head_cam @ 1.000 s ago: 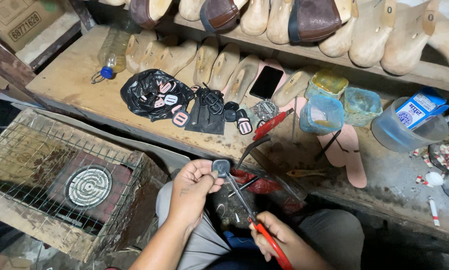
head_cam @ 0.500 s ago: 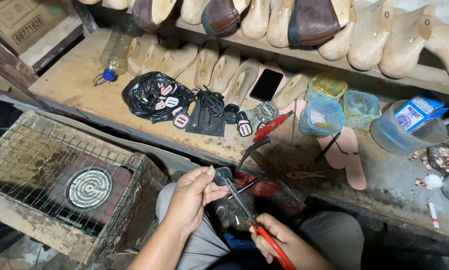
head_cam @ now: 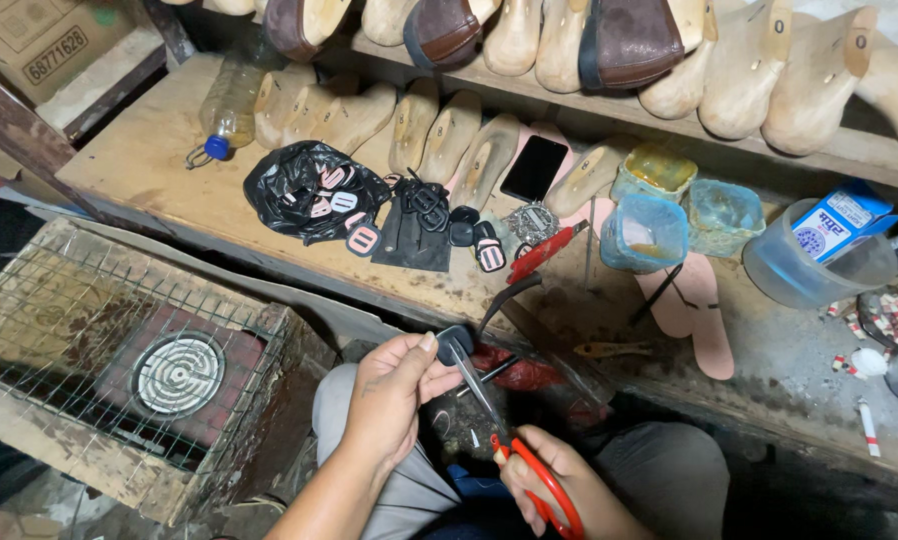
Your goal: The person uses a curved metal tool to scrape and shape the sole of a brown shoe held on a wooden last. They then switch to a small black rubber piece, trimming its edges with scissors and shaping it with the same tool. The finished shoe is placed on a shelf.
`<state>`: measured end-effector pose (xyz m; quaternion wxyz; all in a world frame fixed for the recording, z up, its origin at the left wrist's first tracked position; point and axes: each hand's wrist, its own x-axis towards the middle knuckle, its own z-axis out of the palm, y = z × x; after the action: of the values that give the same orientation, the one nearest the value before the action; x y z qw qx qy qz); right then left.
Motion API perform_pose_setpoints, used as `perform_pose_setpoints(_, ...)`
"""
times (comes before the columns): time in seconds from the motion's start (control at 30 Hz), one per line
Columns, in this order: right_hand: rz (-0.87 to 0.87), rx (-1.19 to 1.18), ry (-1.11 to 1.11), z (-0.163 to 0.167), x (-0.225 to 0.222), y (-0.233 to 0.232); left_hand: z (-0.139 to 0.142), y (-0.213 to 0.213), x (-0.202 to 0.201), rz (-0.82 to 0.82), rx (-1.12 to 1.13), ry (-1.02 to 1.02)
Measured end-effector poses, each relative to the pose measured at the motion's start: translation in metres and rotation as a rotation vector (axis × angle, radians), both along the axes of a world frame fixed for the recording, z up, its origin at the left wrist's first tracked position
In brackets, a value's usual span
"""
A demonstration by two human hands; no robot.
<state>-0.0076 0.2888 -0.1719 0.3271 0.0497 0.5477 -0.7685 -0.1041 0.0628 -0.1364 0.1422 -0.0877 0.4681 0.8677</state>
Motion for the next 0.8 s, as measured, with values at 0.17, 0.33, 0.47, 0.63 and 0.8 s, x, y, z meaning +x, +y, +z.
perform_pose_setpoints(0.17, -0.04, 0.124, -0.116, -0.0052, -0.001, -0.0015, 0.0004, -0.0003, -0.0008, 0.005, -0.014, -0.048)
perform_pose_setpoints(0.33, -0.065, 0.169, -0.13, -0.0064, 0.001, -0.0028, -0.0013, -0.0001, 0.0003, 0.018, -0.029, -0.074)
perform_pose_setpoints(0.47, -0.069, 0.196, -0.115, -0.0056, 0.001, -0.0049, -0.0003, 0.0018, 0.0032, 0.043, 0.005, -0.071)
perform_pose_setpoints(0.63, -0.054, 0.24, -0.079, -0.0046, 0.0009, -0.0074, 0.0019, 0.007, 0.0051, 0.072, 0.005, -0.035)
perform_pose_setpoints(0.8, 0.009, 0.222, 0.021, -0.0028, 0.0038, -0.0085, -0.0023, 0.009, 0.0039, 0.093, -0.007, -0.002)
